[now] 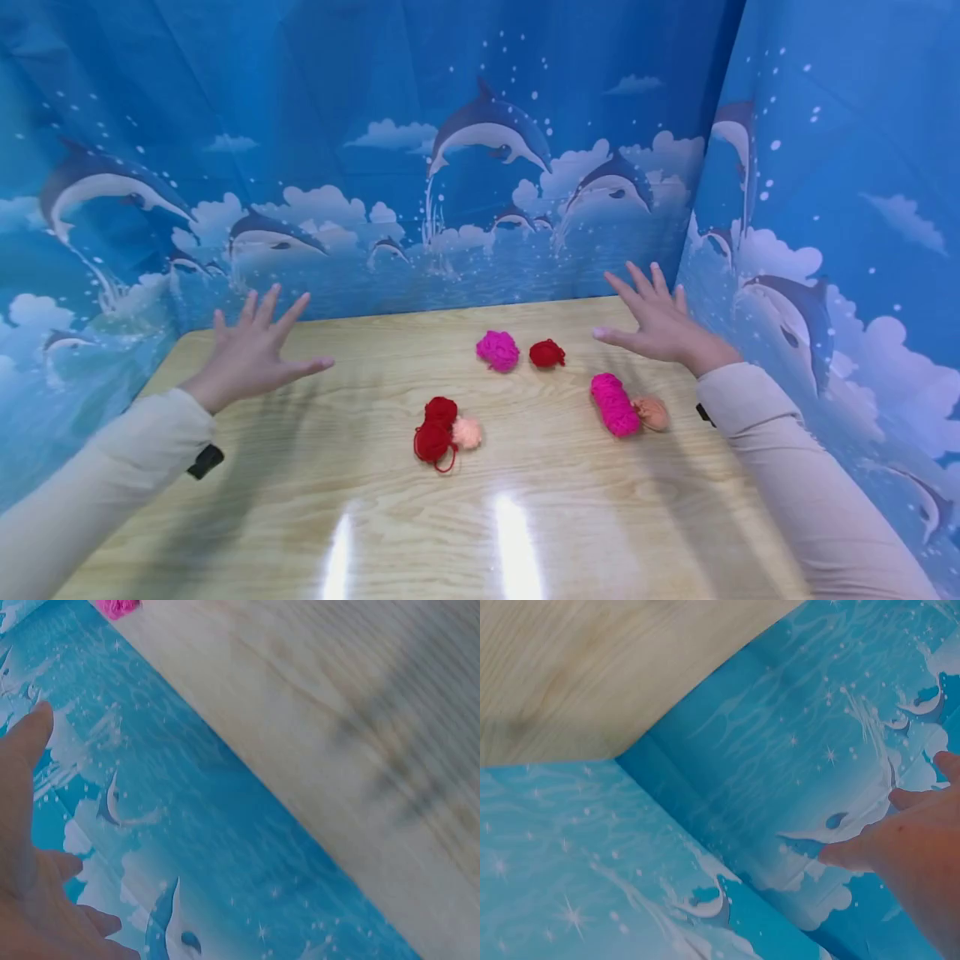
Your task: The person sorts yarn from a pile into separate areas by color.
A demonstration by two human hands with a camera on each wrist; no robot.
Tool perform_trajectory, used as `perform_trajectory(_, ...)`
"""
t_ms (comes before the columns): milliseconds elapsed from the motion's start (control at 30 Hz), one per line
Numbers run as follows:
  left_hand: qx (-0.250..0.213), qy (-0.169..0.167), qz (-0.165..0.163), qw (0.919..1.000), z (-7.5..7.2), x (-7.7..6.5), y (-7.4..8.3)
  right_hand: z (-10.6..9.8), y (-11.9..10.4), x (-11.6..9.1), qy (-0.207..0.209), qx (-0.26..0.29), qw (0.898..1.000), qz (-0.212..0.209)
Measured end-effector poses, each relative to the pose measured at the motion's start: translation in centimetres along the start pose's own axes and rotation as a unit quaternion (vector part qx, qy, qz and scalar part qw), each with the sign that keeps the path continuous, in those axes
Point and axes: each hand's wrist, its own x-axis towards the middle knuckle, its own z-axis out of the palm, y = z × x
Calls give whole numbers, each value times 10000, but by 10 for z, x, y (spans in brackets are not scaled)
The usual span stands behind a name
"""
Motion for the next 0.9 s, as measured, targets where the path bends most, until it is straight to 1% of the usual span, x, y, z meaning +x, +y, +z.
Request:
perform_trajectory(100,-54,-32,161,9999,7,1,7,7,-3,2,-12,124,9999,-76)
perform_trajectory(200,-186,-43,305,9994,17,2,14,15,-5,5,-40,115,9998,-136)
perform_trajectory(300,-332,-48,432,9985,28,2,22,24,-7,8,-128,264,9994,-189)
perform_trajectory(400,-571,-41,574,9967,39,2,30,34,-8,12,-231,621,9974,-278)
perform_trajectory(567,-771,-52,740,9943,57,4,43,51,-7,17,-374,1198,9916,-319)
perform_trajectory(733,-921,-63,874,9919,72,4,55,69,-7,21,-438,1499,9873,-299)
perform_trajectory(900,-1162,-136,1018,9879,84,2,68,84,-9,24,-418,1631,9852,-329)
